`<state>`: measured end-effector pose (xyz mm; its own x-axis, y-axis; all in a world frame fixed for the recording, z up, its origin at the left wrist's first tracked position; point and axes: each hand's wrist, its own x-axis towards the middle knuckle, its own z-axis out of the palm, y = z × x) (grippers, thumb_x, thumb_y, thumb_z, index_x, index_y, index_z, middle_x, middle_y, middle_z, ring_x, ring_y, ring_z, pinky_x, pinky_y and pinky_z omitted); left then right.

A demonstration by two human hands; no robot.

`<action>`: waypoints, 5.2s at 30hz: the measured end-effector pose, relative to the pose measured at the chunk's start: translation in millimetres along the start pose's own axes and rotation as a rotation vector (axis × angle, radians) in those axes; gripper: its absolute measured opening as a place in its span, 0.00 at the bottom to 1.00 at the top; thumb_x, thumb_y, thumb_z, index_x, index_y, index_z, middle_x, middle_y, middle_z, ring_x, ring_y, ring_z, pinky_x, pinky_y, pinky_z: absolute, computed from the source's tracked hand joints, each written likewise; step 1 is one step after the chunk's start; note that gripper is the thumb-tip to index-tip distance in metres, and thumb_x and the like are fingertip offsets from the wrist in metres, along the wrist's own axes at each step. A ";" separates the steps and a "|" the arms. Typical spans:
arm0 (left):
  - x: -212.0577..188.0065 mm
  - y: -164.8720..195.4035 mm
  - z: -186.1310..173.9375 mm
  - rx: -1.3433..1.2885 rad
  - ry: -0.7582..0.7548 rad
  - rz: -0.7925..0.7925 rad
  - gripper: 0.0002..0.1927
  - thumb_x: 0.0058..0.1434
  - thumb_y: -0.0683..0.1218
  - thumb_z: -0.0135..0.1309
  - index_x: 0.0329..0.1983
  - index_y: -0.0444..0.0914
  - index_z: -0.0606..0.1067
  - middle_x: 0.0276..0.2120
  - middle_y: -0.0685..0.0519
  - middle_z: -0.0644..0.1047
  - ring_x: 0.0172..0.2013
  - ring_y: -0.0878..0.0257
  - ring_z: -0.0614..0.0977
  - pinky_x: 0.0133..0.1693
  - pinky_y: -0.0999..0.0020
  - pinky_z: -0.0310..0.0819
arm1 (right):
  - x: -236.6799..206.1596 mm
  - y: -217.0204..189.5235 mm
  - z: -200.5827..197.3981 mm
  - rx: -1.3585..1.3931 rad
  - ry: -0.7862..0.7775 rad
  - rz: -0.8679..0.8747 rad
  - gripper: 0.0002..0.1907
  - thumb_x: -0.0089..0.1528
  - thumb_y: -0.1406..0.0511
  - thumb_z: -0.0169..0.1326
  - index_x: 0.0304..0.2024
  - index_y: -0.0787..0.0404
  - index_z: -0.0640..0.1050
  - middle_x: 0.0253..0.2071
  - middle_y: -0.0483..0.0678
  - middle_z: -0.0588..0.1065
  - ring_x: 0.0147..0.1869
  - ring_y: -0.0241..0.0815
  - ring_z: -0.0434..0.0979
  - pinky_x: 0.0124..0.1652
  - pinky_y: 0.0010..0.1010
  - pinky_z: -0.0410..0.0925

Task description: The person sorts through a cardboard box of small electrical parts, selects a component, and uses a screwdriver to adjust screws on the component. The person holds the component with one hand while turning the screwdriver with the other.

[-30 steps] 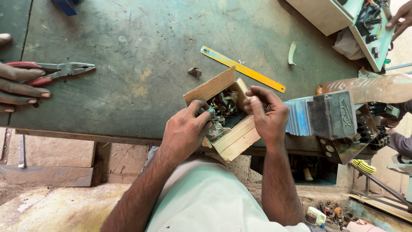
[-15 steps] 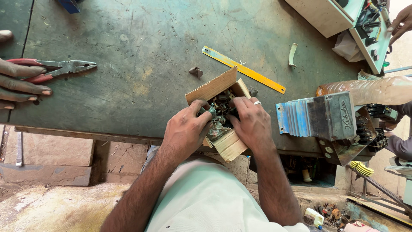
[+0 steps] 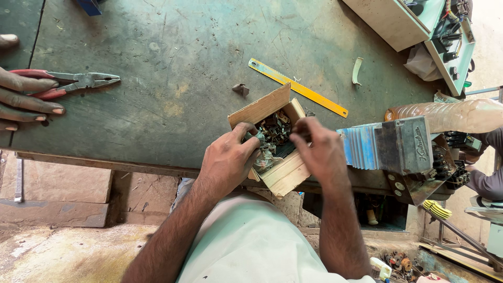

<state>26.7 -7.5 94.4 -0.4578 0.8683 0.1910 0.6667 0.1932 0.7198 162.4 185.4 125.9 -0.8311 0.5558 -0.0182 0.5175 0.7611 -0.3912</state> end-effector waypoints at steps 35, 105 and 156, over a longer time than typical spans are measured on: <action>3.6 3.1 -9.6 -0.008 -0.021 -0.028 0.09 0.61 0.46 0.60 0.42 0.39 0.77 0.51 0.50 0.75 0.46 0.53 0.81 0.46 0.55 0.79 | -5.8 24.1 11.8 1.200 0.062 0.333 0.10 0.64 0.72 0.59 0.48 0.70 0.82 0.38 0.52 0.82 0.37 0.38 0.85 0.37 0.26 0.80; 3.7 2.0 -4.7 -0.039 0.024 0.009 0.08 0.60 0.44 0.61 0.39 0.37 0.76 0.50 0.49 0.75 0.44 0.52 0.81 0.45 0.54 0.79 | -22.2 0.9 24.0 0.741 0.525 -0.185 0.14 0.70 0.74 0.58 0.52 0.67 0.68 0.47 0.58 0.82 0.48 0.40 0.85 0.44 0.29 0.81; -0.7 -3.7 -10.4 -0.091 0.022 0.022 0.08 0.59 0.42 0.61 0.38 0.35 0.76 0.51 0.47 0.75 0.45 0.50 0.81 0.46 0.54 0.79 | 13.1 -36.1 18.5 -0.230 -0.161 0.104 0.30 0.57 0.63 0.65 0.53 0.55 0.61 0.35 0.59 0.81 0.42 0.65 0.82 0.41 0.56 0.73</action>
<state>18.4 -13.6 98.5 -0.4573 0.8614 0.2210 0.6210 0.1314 0.7728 129.0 159.0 122.7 -0.7832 0.5888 -0.2001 0.6190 0.7688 -0.1607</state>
